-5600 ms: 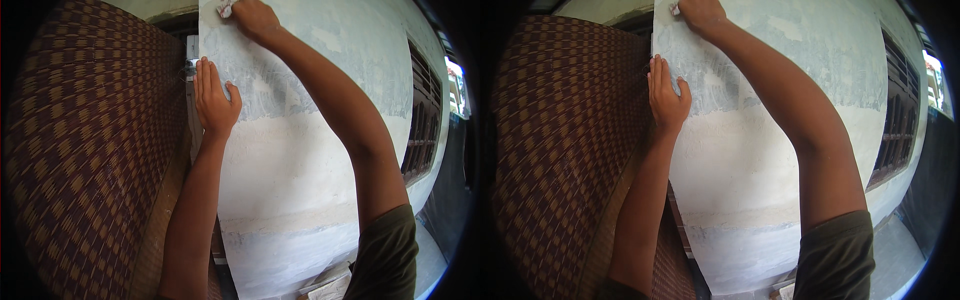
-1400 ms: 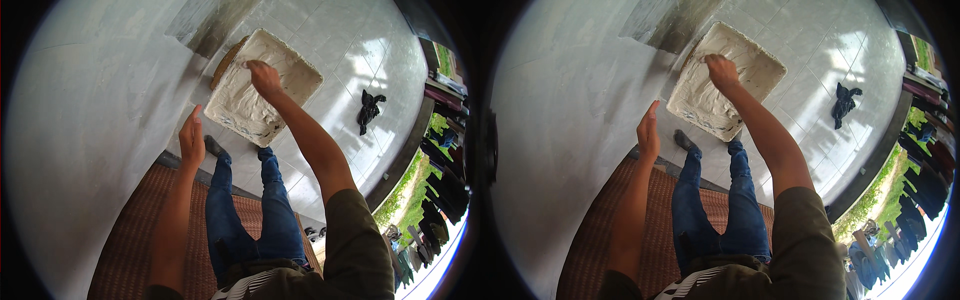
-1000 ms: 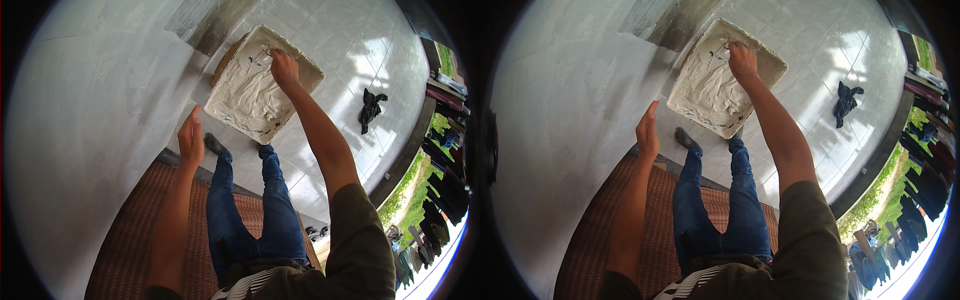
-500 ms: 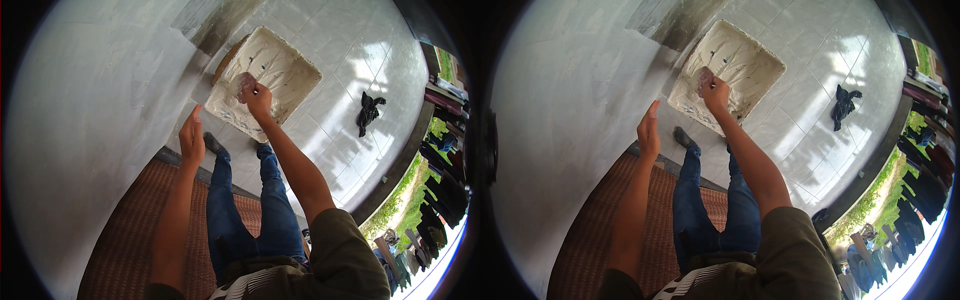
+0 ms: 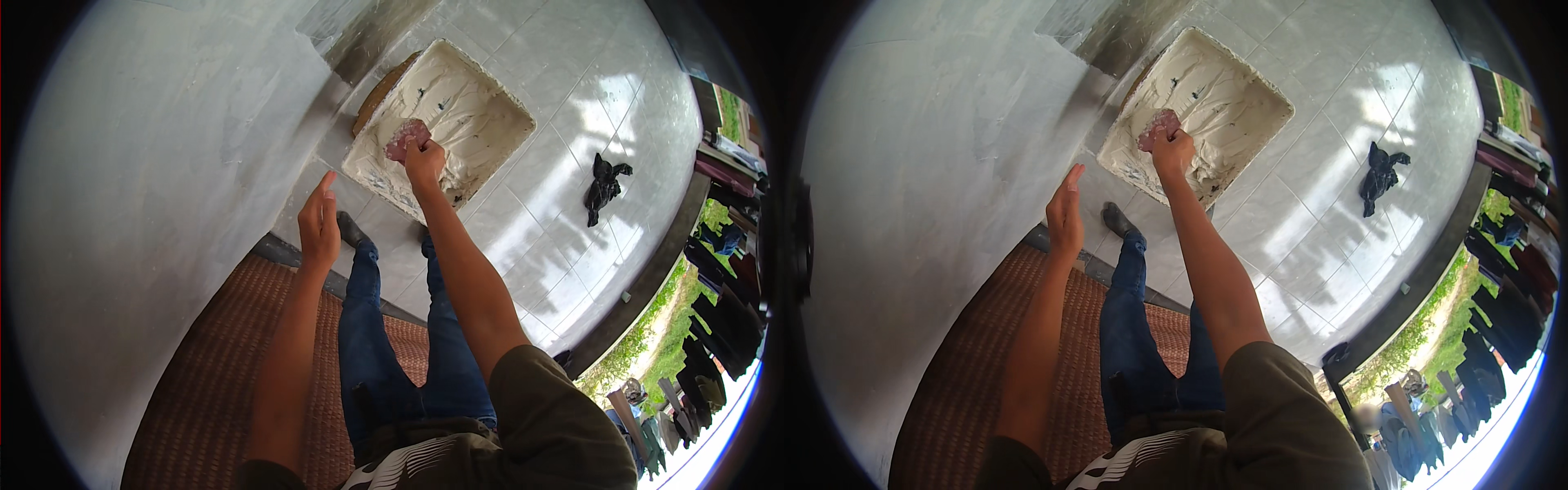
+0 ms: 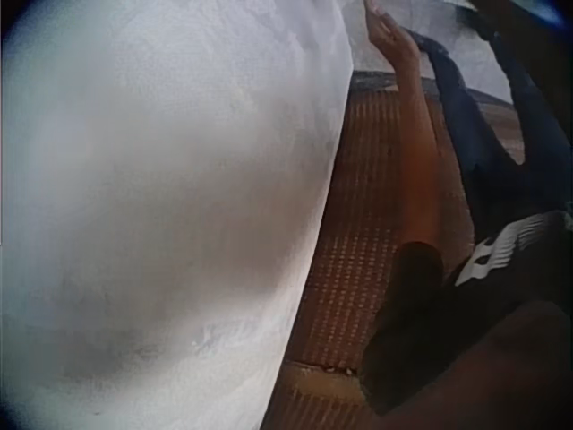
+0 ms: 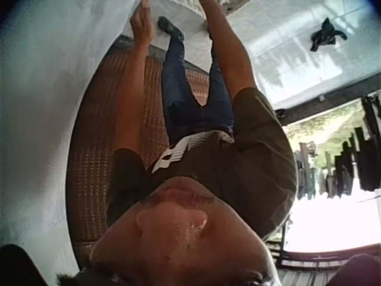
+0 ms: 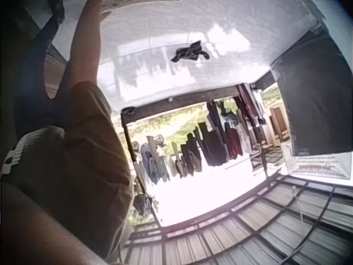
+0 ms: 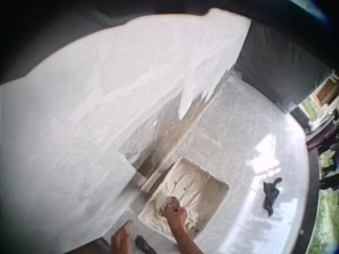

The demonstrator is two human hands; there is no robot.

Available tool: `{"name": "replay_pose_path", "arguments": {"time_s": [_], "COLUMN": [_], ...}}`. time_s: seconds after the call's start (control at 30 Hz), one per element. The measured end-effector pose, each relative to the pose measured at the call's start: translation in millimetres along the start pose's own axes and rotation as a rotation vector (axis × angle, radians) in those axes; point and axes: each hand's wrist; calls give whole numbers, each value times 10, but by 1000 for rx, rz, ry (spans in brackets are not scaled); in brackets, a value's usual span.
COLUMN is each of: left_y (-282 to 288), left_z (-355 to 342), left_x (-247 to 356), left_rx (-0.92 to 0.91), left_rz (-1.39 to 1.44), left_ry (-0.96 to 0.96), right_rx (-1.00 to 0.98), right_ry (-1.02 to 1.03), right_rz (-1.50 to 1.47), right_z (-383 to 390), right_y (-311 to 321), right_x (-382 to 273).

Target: The person applies putty from a container onto a wall and smooths it out with a handheld spreader.

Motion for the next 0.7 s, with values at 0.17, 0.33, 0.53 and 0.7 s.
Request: {"name": "replay_pose_path", "arguments": {"time_s": [0.17,0.33,0.53,0.7], "left_y": [17,104,89,115], "left_z": [-34,8,44,43], "left_x": [4,-14,-98,-60], "left_rx": [12,21,22,33], "left_rz": [2,23,19,4], "left_ry": [-3,22,1,7], "right_rx": [-13,-87,-199,-311], "right_ry": [-125,-185,-186,-236], "right_rz": [-264,-493,-463,-483], "right_z": [-35,40,-16,71], "right_y": [-228,-381,-347,-339], "right_x": [92,202,416,429]}}
Point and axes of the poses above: each hand's wrist, its own z-axis away from the middle knuckle, its own y-axis out of the back of the hand, x = y × z
